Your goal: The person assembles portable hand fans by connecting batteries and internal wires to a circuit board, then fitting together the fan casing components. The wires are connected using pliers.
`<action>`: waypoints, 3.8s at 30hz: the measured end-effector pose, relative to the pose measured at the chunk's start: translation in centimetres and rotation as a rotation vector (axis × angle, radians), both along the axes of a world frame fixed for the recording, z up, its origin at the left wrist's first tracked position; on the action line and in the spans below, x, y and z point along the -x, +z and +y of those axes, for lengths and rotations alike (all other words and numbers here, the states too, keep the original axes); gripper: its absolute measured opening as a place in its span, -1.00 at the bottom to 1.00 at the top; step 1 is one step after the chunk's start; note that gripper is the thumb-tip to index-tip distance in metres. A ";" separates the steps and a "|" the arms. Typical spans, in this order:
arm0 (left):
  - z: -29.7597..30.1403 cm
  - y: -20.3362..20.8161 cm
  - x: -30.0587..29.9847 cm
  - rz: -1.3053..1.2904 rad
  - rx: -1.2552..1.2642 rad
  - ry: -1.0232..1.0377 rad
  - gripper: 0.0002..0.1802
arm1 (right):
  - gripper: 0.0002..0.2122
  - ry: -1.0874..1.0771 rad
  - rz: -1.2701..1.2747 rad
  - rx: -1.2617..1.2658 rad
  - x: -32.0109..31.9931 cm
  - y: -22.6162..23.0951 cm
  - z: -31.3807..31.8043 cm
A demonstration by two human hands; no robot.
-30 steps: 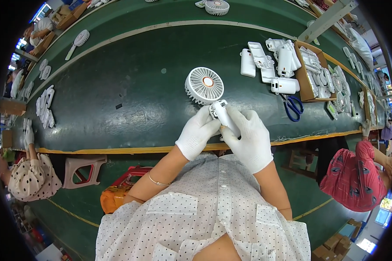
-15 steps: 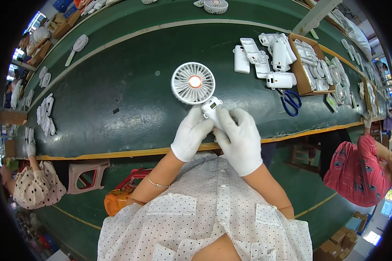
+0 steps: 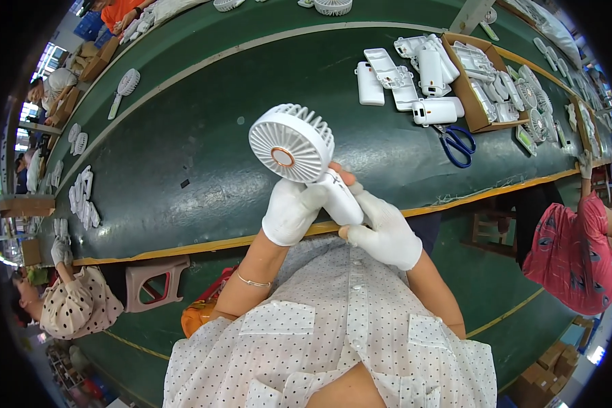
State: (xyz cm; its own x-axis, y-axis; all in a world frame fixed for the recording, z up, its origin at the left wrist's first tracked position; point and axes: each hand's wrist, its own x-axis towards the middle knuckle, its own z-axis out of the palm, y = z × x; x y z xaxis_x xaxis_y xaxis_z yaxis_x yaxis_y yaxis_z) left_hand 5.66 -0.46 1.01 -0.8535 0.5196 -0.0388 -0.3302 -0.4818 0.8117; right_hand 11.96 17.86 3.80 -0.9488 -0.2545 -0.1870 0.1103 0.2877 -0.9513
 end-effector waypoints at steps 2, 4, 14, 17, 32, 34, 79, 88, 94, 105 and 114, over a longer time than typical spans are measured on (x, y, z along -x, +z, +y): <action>-0.3 -1.2 0.0 0.101 -0.026 -0.038 -0.33 | -0.61 -0.002 -0.101 0.012 0.6 0.9 -0.2; -0.2 -1.2 -0.1 0.115 0.008 -0.024 -0.32 | -0.65 -0.015 -0.041 -0.003 0.7 0.2 -0.4; -0.6 -2.7 0.1 0.125 -0.080 -0.113 -0.41 | -0.55 -0.190 0.426 -0.253 -0.4 -3.2 -2.4; -0.5 -1.9 -0.6 0.061 -0.172 -0.079 -0.57 | -0.60 -0.241 0.459 -0.263 -0.5 -2.5 -2.4; 1.1 -1.5 1.0 -0.492 -0.238 0.135 -0.57 | -0.66 -0.276 0.566 -0.745 5.1 -1.4 -5.2; 1.3 -1.9 1.1 -0.546 -0.177 0.176 -0.54 | -0.73 -0.108 0.624 -0.986 5.5 -2.2 -5.2; 2.0 0.2 -1.1 -0.194 0.149 0.204 -0.67 | -0.45 -0.392 0.650 -1.148 -3.5 -2.5 11.2; 1.9 -0.5 -1.2 -0.108 0.137 0.222 -0.65 | -0.54 -0.386 0.449 -0.889 -5.6 -1.3 12.1; 1.8 -1.3 -1.9 0.007 0.227 0.290 -0.56 | -0.66 -0.509 -0.050 0.090 -4.8 2.8 3.7; 1.4 -2.2 -1.6 0.042 0.172 0.250 -0.49 | -0.71 -0.466 -0.145 0.139 -2.7 2.8 2.1; 2.1 -1.3 -1.8 -0.016 0.109 0.269 -0.51 | -0.67 -0.226 0.039 0.045 -3.0 2.8 1.7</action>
State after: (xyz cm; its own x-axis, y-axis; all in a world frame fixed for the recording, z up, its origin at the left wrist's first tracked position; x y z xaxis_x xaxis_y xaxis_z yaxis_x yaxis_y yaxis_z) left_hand 7.49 1.67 -0.32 -0.9589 0.2669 -0.0966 -0.2158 -0.4644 0.8590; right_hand 14.94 19.58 6.61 -0.9889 -0.0422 -0.1426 0.1302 0.2176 -0.9673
